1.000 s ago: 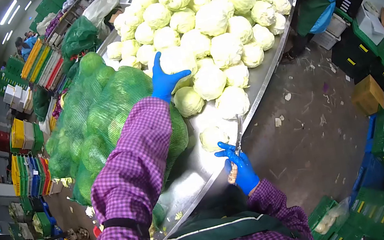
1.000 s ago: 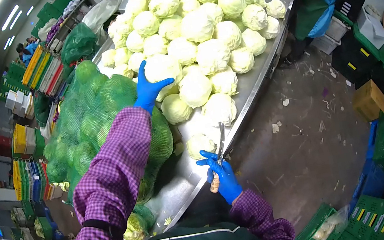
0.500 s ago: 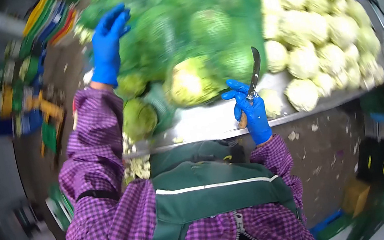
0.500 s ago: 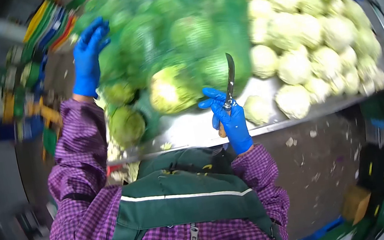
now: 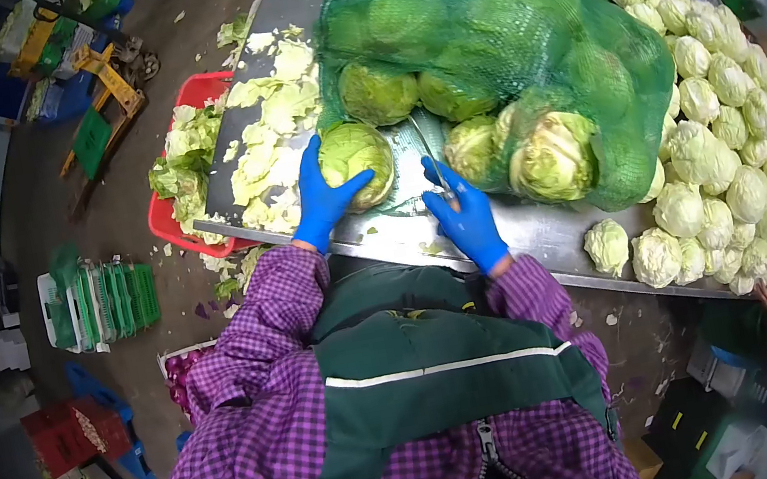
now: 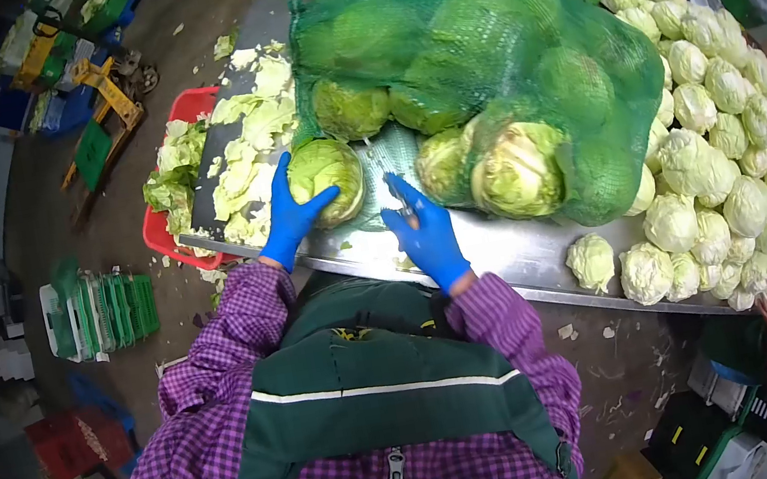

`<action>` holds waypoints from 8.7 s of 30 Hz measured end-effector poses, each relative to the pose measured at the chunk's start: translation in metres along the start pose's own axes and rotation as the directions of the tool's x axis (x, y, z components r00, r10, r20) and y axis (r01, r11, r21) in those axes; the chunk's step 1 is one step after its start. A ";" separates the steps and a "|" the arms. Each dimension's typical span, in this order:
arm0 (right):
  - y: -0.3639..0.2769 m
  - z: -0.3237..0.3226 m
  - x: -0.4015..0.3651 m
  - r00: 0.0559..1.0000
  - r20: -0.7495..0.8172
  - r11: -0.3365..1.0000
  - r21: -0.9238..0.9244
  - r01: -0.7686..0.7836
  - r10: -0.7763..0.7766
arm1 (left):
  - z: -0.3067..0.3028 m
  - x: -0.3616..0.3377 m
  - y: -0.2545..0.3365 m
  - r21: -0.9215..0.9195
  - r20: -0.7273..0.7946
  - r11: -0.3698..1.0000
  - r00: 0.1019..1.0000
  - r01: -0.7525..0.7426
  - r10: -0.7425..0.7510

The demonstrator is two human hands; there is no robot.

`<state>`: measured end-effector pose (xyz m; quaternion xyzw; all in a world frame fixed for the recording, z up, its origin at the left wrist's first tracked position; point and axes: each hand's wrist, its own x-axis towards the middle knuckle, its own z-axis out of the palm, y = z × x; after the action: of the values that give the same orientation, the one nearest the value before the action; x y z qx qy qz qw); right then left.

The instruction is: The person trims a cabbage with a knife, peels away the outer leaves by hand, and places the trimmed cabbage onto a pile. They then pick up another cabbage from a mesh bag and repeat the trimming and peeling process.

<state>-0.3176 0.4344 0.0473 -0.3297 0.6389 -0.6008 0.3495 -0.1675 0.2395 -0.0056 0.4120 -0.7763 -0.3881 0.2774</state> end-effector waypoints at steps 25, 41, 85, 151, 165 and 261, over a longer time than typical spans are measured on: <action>-0.002 0.264 0.102 0.999 0.021 0.924 -0.382 -0.023 0.033 | -0.199 0.085 -0.115 -0.108 -0.019 0.987 0.993 -0.120 0.119; 0.026 0.252 0.124 0.996 0.072 0.798 -0.597 0.080 -0.046 | -0.168 0.122 -0.098 0.114 -0.039 0.984 0.990 0.140 -0.137; 0.005 0.231 0.181 0.941 0.313 0.933 -0.360 -0.004 0.125 | -0.180 0.126 -0.079 -0.730 0.158 0.458 0.777 0.508 -0.610; 0.006 0.247 0.201 0.944 0.331 0.704 -0.668 0.242 -0.010 | -0.165 0.126 -0.122 -0.570 0.111 0.759 0.945 0.315 -0.308; 0.001 0.205 0.240 0.993 0.095 0.906 -0.410 0.107 -0.074 | -0.202 0.137 -0.101 -0.330 0.514 0.919 0.857 0.216 -0.017; -0.014 0.193 0.286 0.794 0.517 0.915 -0.386 -0.117 0.320 | -0.164 0.057 -0.107 0.091 0.250 0.980 0.956 -0.179 0.151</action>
<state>-0.3088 0.0891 0.0403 -0.4710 0.6313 -0.3119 0.5314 -0.0274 0.0907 0.0010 0.3102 -0.8567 -0.3665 0.1884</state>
